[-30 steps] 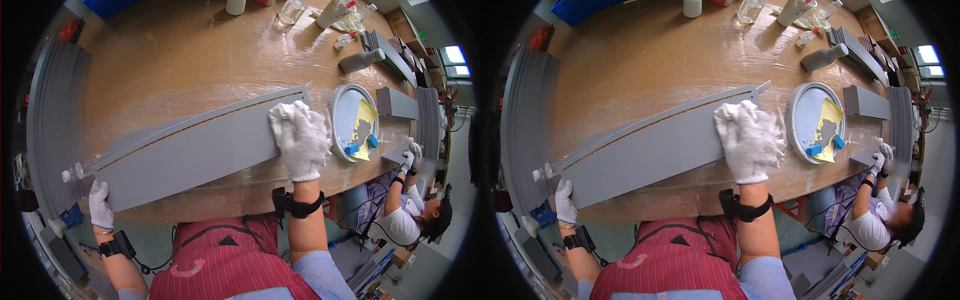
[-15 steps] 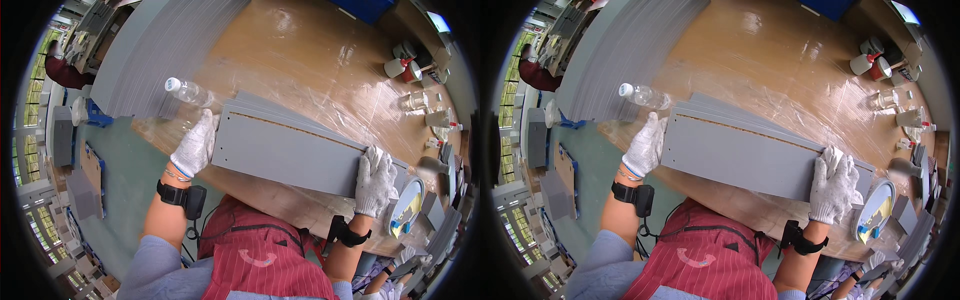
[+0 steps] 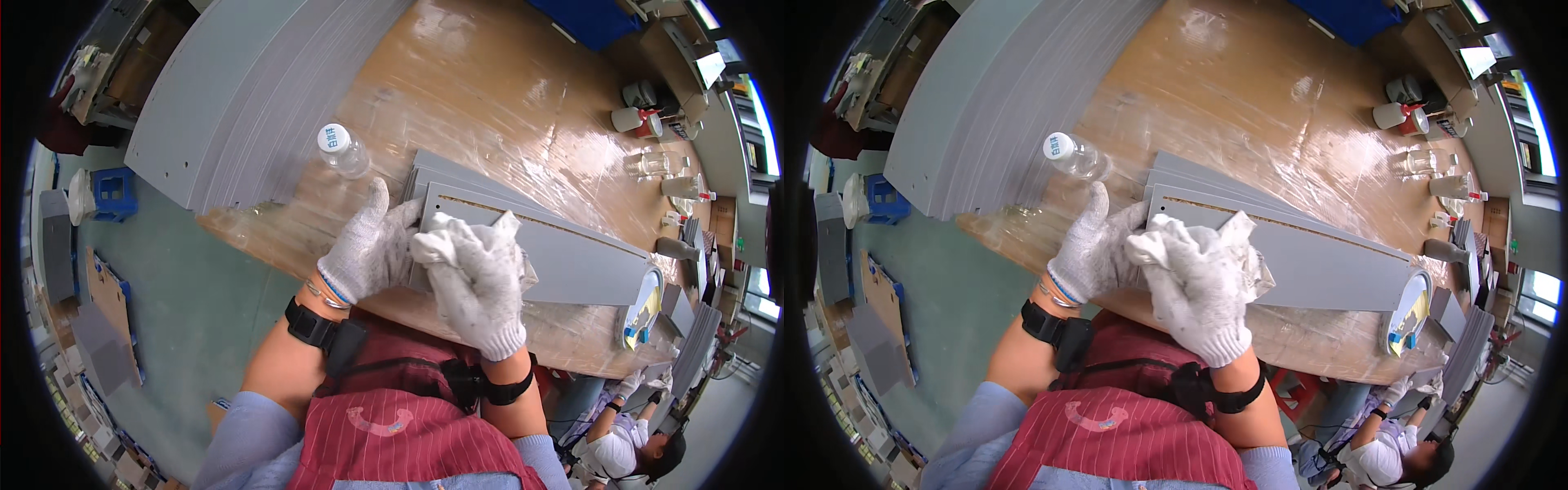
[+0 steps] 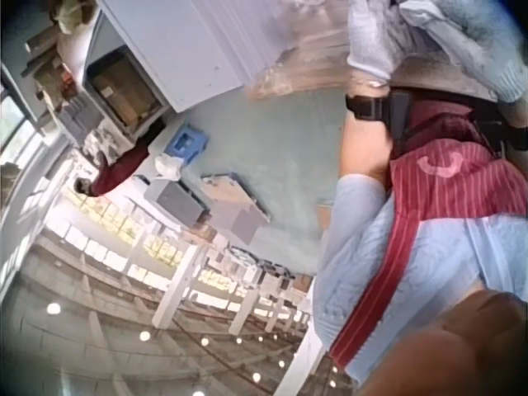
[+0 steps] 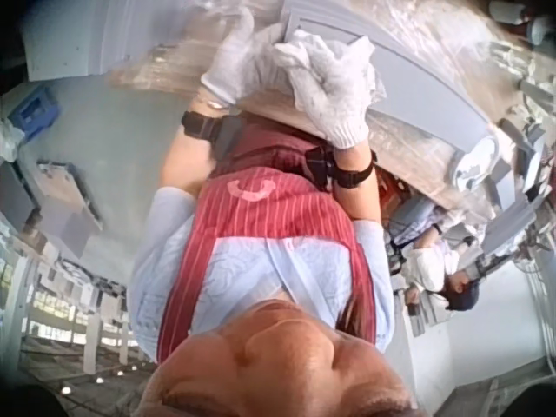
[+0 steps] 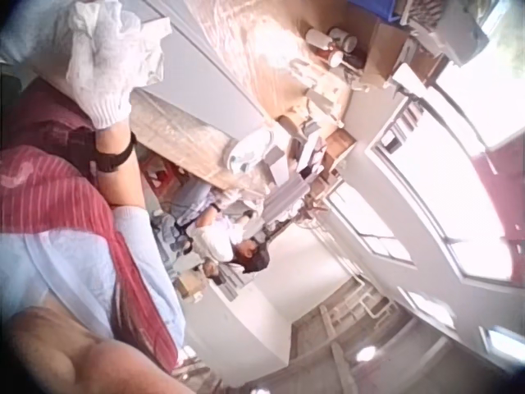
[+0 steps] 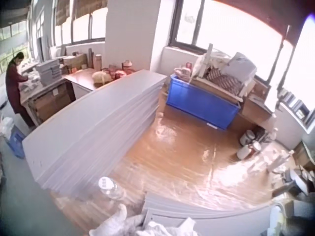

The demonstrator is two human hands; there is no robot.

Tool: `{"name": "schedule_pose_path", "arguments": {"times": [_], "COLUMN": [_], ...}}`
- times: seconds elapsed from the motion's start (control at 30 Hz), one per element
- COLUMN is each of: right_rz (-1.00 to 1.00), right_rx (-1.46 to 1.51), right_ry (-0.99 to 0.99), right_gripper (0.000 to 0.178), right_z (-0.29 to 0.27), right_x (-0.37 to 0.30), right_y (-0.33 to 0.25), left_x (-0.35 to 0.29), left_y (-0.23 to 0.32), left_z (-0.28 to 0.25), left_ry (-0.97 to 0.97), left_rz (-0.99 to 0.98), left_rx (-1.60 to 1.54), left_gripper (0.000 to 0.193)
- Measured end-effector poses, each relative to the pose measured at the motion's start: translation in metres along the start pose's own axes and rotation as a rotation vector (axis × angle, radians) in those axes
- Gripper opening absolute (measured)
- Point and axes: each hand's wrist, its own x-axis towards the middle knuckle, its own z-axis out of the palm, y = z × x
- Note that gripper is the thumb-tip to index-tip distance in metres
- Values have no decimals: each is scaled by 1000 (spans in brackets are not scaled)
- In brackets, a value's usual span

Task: The person wipes a grey rectangular panel with a white cloth, then uses a blue sanding block to smooth the edges. They flip the panel over and repeat the sanding and wiping process on the other side. The person then uses a small metal tool to scrape or deburr the edges of the panel before wiping it clean again.

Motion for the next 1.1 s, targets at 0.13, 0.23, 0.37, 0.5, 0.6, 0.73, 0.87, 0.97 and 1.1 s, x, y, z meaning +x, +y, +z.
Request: {"name": "schedule_pose_path", "arguments": {"times": [0.13,0.23,0.37,0.5,0.6,0.73,0.87,0.97,1.1], "right_rz": [197,145,-60,78,-5,-101,-73,24,-3], "right_rx": [-569,-654,-350,-117,-607,-503,-107,29,-400], "right_ry": [497,419,142,143,315,-2,-342,42,234], "right_gripper": [18,21,21,21,22,25,27,19,20], "right_z": [-16,23,58,17,16,42,20,5,11], "right_x": [0,23,23,28,35,15,-21,-22,-7], "right_y": [72,38,-19,11,35,-14,-25,-9,25], "left_x": [4,8,3,-1,3,3,4,9,6], "left_y": [3,1,-1,4,-2,-2,-2,-1,-4], "left_z": [-11,-6,3,-7,7,-2,-12,-16,3], "left_ry": [-62,-92,106,-92,35,-11,34,-228,1], "left_rz": [-102,-85,19,-51,-25,64,27,-78,18], "left_rx": [-88,-93,218,69,81,206,156,-196,103], "left_gripper": [86,81,87,91,91,93,96,97,97]}}
